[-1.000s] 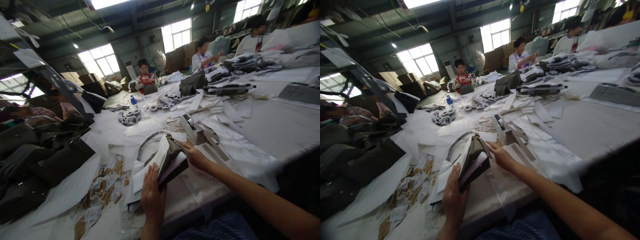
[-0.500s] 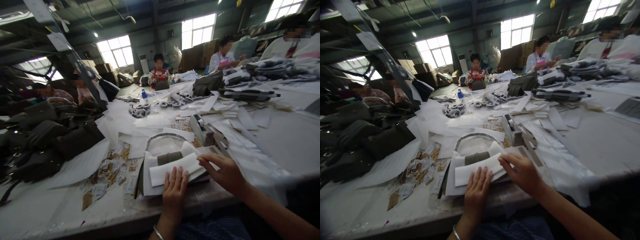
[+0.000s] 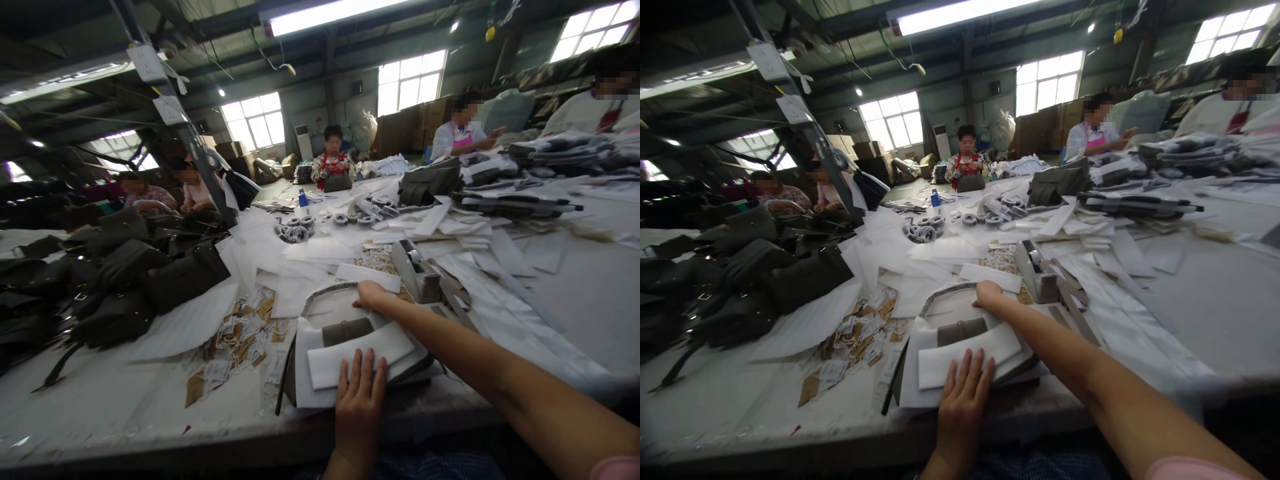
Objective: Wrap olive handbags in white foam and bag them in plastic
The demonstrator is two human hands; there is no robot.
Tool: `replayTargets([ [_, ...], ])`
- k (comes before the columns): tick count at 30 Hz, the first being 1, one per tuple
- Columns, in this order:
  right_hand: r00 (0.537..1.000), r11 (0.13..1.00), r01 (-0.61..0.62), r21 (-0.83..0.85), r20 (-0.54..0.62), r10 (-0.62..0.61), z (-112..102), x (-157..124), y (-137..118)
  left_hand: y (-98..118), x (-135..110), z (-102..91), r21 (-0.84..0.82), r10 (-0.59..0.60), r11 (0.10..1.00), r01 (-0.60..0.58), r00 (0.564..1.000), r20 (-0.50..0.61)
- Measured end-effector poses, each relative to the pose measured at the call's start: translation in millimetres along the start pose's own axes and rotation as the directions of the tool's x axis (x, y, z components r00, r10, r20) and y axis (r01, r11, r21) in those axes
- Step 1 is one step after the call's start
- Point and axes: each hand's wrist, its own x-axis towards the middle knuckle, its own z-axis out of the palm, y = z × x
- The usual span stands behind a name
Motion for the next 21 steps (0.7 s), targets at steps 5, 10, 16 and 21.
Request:
replayTargets([
  [5,0.995,0.993,-0.053,0.107,0.089,0.043,-3.2,10.0,14.5,-3.6,1.2,5.3,-0.007,-0.016,1.0,0.015,0.999,-0.05],
  [10,0.996,0.948,0.019,0.316,0.08,-0.047,0.2,10.9,34.2,-7.9,1.5,8.0,-0.029,-0.01,1.0,0.008,0.999,-0.053],
  [16,0.97,0.805,0.241,0.541,-0.148,-0.191,-15.9,4.8,54.3,-17.2,7.0,12.3,-0.034,-0.003,0.999,0.003,1.0,-0.004],
  [21,0.878,0.688,0.471,0.552,-0.368,-0.306,-38.1,-28.5,59.3,-27.3,12.6,20.8,-0.051,0.017,0.999,-0.016,1.0,0.016],
])
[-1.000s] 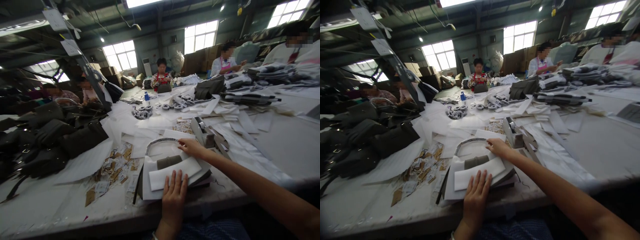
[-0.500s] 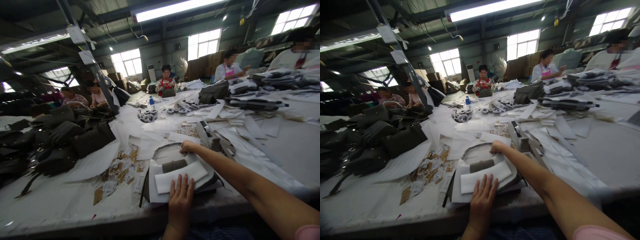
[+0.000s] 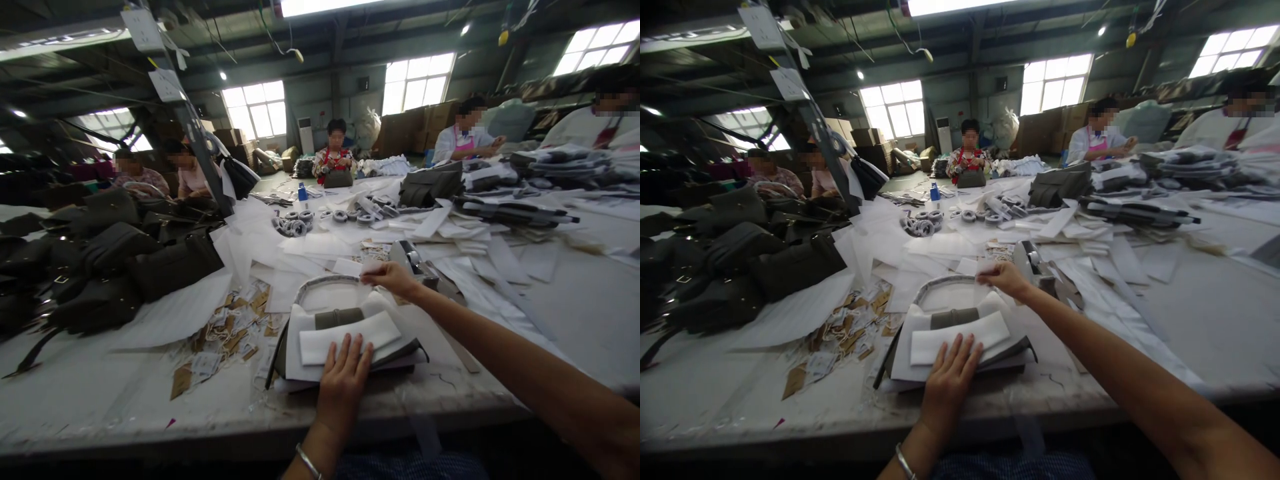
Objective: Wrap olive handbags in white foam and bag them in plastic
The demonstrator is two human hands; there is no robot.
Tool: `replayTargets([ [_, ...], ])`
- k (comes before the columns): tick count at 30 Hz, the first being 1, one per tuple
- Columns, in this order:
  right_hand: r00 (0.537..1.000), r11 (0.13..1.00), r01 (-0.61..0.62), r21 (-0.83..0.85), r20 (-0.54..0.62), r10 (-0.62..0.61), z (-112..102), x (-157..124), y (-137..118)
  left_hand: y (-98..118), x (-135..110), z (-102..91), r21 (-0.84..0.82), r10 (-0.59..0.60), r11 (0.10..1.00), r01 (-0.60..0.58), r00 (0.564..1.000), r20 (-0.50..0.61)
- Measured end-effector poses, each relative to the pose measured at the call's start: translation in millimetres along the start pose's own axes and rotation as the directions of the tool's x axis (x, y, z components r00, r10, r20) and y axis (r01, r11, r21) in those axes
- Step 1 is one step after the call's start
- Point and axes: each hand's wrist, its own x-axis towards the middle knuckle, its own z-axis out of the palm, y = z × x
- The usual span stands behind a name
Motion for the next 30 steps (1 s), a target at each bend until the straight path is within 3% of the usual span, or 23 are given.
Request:
replayTargets([
  [5,0.977,0.977,0.208,-0.051,0.06,-0.205,-4.1,-60.6,-18.9,-10.6,7.5,6.9,-0.005,0.014,1.0,-0.013,0.999,0.053],
  [9,0.875,0.839,0.483,-0.252,0.172,-0.452,6.3,-107.1,-4.9,-15.9,13.0,10.3,-0.027,-0.003,1.0,0.006,0.995,0.103],
  [12,0.818,0.734,0.574,-0.364,0.211,-0.535,19.3,-128.3,13.7,-15.7,14.2,11.6,-0.05,-0.027,0.998,0.036,0.986,0.166],
  [18,0.764,0.623,0.599,-0.503,0.126,-0.633,43.0,-148.1,47.0,-9.3,23.3,0.7,-0.139,-0.096,0.979,0.149,0.939,0.33],
  [21,0.748,0.616,0.608,-0.501,0.101,-0.656,45.5,-152.2,56.1,-7.1,34.8,-15.0,-0.206,-0.102,0.955,0.213,0.889,0.446],
  [23,0.762,0.628,0.612,-0.48,0.145,-0.631,43.0,-153.8,57.1,-5.3,43.4,-25.4,-0.261,-0.091,0.933,0.247,0.866,0.492],
  [26,0.782,0.662,0.62,-0.421,0.268,-0.562,35.8,-154.3,53.4,1.7,54.6,-31.9,-0.286,-0.17,0.894,0.345,0.852,0.495],
  [30,0.78,0.697,0.624,-0.354,0.338,-0.527,27.8,-153.9,46.1,17.7,56.5,-18.1,-0.205,-0.311,0.888,0.412,0.866,0.392],
])
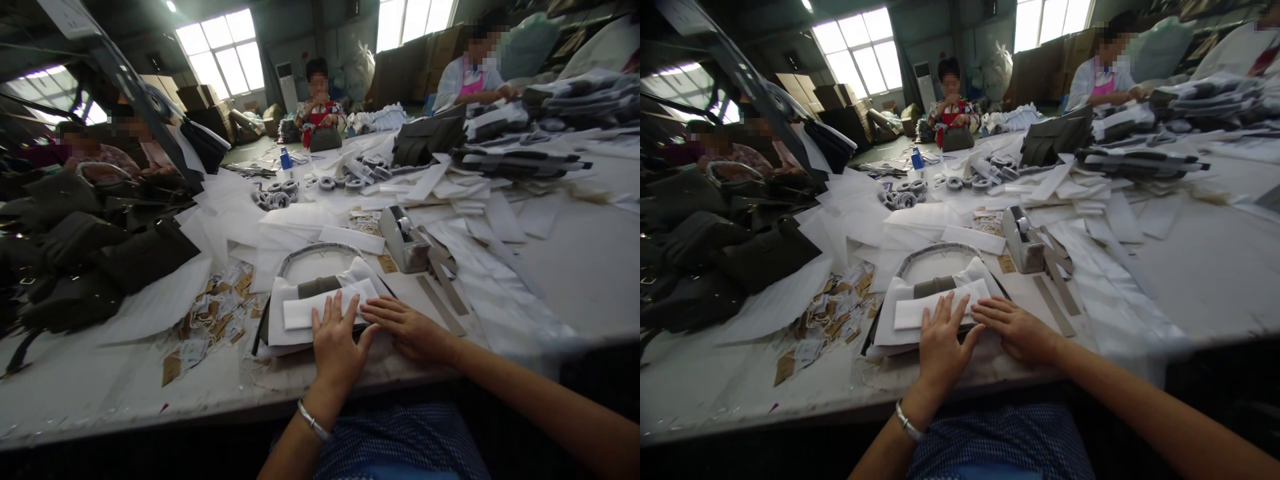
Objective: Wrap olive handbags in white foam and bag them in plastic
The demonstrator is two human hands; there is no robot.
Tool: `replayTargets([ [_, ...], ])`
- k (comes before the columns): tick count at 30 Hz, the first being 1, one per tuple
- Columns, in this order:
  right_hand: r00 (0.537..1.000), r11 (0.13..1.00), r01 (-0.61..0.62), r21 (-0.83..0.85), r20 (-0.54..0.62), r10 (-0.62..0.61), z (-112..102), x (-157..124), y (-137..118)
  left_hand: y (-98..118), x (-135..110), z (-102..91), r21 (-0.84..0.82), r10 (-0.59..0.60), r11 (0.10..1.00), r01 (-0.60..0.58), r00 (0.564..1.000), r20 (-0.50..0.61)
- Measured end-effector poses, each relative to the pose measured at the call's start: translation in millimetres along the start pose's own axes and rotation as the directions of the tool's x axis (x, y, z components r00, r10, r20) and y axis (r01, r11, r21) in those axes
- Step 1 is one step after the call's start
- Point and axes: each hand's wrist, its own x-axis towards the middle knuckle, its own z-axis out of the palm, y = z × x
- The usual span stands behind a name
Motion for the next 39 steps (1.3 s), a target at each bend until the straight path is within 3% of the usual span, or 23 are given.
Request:
replayTargets([
  [5,0.999,0.994,-0.007,0.11,-0.033,0.011,-15.6,3.2,-7.0,-2.7,-6.8,29.6,0.036,0.079,0.997,-0.075,0.987,-0.141],
  [9,0.996,0.984,0.008,0.18,-0.085,0.007,-27.2,9.8,-6.8,-6.6,-7.8,34.8,0.031,0.125,0.992,-0.122,0.975,-0.181],
  [13,0.982,0.99,-0.005,0.142,-0.186,0.032,-18.4,11.9,2.8,-6.6,-6.8,35.6,0.038,0.129,0.992,-0.123,0.974,-0.188],
  [17,0.972,0.996,0.045,0.08,-0.234,-0.025,-11.2,6.5,6.0,-7.3,-7.8,39.4,0.069,0.147,0.988,-0.135,0.968,-0.203],
  [20,0.982,0.996,-0.023,0.089,-0.187,0.039,-23.6,18.1,1.2,-8.1,-8.4,42.0,0.084,0.163,0.986,-0.146,0.956,-0.242],
  [23,0.99,0.995,-0.092,0.029,-0.108,0.094,-35.5,53.3,3.5,-8.3,-7.9,44.0,0.089,0.172,0.984,-0.153,0.945,-0.278],
  [28,0.981,0.971,-0.151,-0.186,0.095,0.171,-17.8,111.8,31.6,-8.8,-6.2,48.3,0.111,0.172,0.983,-0.145,0.936,-0.307],
  [33,0.956,0.943,-0.219,-0.25,0.14,0.259,1.7,119.6,46.5,-10.3,-5.2,50.1,0.122,0.19,0.98,-0.158,0.925,-0.328],
  [39,0.948,0.954,-0.197,-0.226,0.202,0.244,-6.5,122.8,52.9,-12.0,-4.4,50.6,0.098,0.197,0.98,-0.172,0.91,-0.365],
])
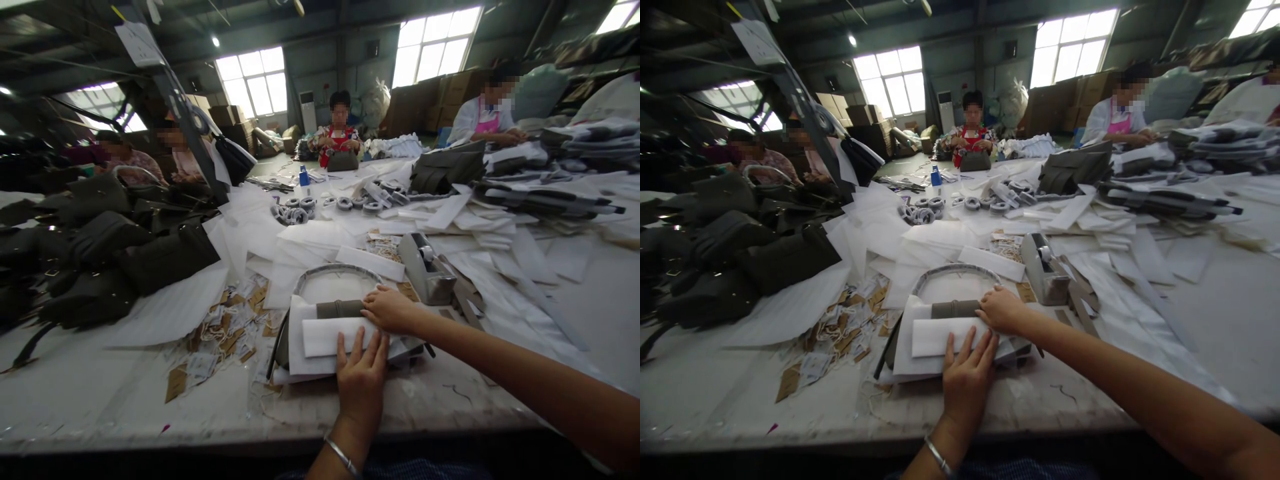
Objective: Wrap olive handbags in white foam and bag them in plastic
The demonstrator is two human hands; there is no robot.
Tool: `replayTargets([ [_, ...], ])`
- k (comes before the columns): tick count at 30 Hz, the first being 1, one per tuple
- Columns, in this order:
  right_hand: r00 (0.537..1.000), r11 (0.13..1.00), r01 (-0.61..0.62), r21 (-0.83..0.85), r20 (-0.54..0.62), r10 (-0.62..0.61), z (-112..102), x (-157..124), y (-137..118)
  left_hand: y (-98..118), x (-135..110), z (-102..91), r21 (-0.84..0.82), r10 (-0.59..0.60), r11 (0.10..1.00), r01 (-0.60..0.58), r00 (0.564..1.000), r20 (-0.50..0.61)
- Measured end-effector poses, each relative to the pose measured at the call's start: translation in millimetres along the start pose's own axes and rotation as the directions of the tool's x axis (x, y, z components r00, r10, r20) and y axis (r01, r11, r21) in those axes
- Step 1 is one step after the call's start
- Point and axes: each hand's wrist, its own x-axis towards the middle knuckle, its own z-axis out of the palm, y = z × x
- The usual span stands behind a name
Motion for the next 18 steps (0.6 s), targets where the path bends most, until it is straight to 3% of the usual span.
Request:
replayTargets([
  [4,0.996,0.991,0.082,0.109,-0.032,-0.079,-7.0,-26.6,7.1,-0.3,-1.8,-0.4,-0.023,0.005,1.0,-0.005,1.0,0.015],
  [7,0.972,0.96,0.082,0.268,-0.233,-0.018,-8.1,-76.5,0.4,0.1,-1.5,-5.0,-0.053,-0.014,0.998,0.019,0.997,0.08],
  [10,0.92,0.962,0.036,0.27,-0.386,0.074,-2.6,-137.1,-16.6,0.1,0.1,-9.9,-0.077,-0.023,0.996,0.036,0.986,0.168],
  [14,0.961,0.99,0.087,0.108,-0.27,-0.055,17.6,-196.4,-34.5,0.5,2.4,-13.9,-0.084,-0.029,0.995,0.051,0.969,0.247],
  [18,0.981,0.993,0.091,0.072,-0.179,-0.077,35.1,-206.7,-34.8,1.2,4.0,-17.1,-0.071,-0.03,0.996,0.052,0.96,0.277],
])
